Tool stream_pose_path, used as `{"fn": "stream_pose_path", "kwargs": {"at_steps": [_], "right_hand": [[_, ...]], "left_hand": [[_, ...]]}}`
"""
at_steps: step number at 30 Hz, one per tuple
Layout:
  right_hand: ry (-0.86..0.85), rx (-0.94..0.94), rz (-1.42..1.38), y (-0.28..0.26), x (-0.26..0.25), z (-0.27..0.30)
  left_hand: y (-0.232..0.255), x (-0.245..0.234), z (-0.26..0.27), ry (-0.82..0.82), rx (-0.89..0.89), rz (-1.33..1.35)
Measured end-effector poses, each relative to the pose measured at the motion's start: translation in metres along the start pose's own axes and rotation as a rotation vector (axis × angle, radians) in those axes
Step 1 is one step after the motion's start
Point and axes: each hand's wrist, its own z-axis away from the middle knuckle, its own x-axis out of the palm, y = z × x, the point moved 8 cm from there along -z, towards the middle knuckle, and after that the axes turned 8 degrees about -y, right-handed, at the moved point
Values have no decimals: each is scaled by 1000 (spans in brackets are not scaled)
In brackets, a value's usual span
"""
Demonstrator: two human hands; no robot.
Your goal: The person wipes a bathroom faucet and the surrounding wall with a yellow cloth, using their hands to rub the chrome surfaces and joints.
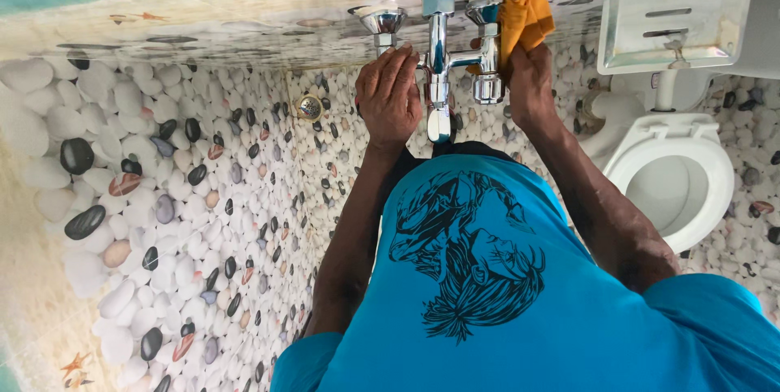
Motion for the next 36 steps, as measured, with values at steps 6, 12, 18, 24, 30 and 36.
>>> {"fn": "stream_pose_path", "kwargs": {"at_steps": [6,12,18,24,30,36], "right_hand": [[-12,185,231,91,-43,12],[-152,-155,234,155,-47,12],[-175,219,1073,209,-25,32],[-54,172,267,142,3,56],[-52,-78,584,162,-9,44],[-81,-642,1556,193,-9,36]], "left_hand": [[0,0,1,10,-7,17],[0,1,3,9,-12,12],[1,1,2,-6,-17,-3],[-1,1,-1,13,-14,-15],[-1,1,-1,21,-12,0],[-1,5,2,1,-27,-18]]}}
